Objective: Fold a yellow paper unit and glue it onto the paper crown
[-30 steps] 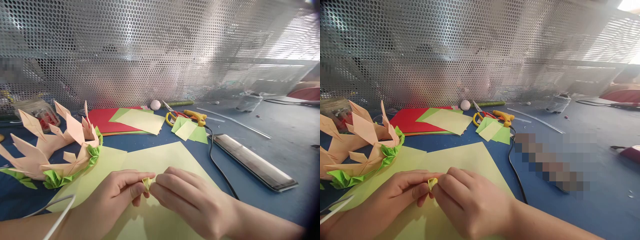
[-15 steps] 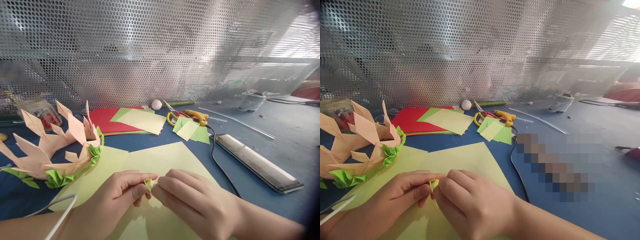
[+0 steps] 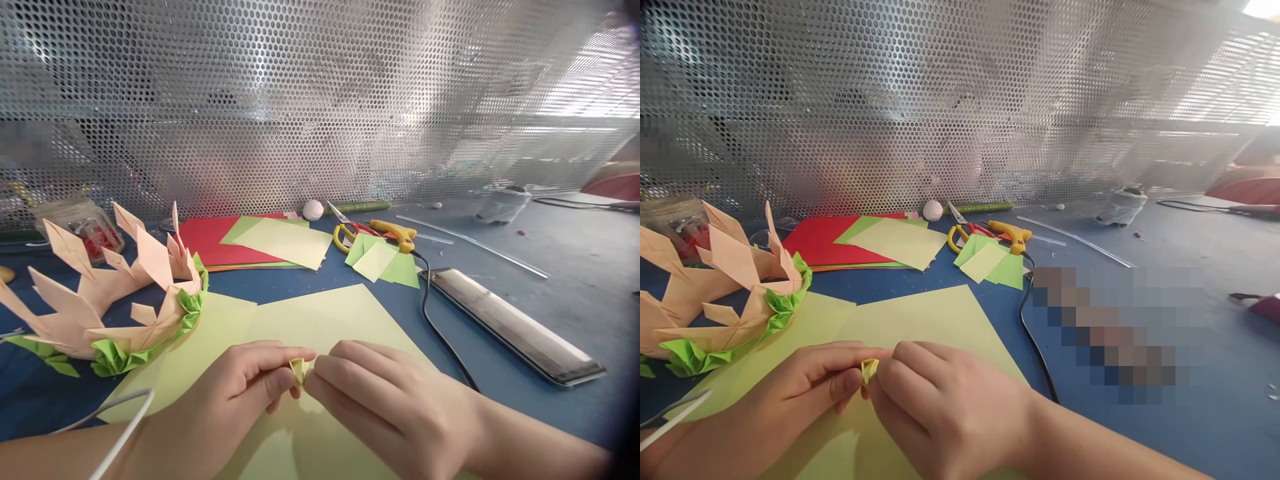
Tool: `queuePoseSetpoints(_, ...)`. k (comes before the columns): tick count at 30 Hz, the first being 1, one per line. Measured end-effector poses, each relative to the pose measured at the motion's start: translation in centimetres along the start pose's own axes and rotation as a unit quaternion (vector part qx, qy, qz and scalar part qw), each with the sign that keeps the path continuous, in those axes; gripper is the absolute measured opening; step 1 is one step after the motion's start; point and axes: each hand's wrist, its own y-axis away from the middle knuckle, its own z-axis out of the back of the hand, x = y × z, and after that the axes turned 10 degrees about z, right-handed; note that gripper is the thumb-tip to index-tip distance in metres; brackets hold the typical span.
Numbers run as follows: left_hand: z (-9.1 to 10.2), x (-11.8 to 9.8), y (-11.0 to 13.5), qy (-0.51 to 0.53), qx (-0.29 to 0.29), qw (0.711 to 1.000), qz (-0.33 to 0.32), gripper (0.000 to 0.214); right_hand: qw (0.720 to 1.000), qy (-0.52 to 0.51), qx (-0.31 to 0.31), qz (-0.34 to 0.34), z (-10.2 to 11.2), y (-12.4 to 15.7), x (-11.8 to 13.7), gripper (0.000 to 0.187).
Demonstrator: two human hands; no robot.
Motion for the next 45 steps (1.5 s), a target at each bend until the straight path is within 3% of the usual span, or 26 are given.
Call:
queuePoseSetpoints(21,0.11,-0.19,0.02,0.016,0.016,1.000,-0.022,0.027,1.000,-0.016,0.002,0.026,0.16,0.54,-0.08,0.037)
queuePoseSetpoints(45,0.04,0.07,0.04,0.009,0.026,1.000,0.003,0.029,0.999,-0.022,0.008,0.030,0.14,0.49,-0.15,0.035)
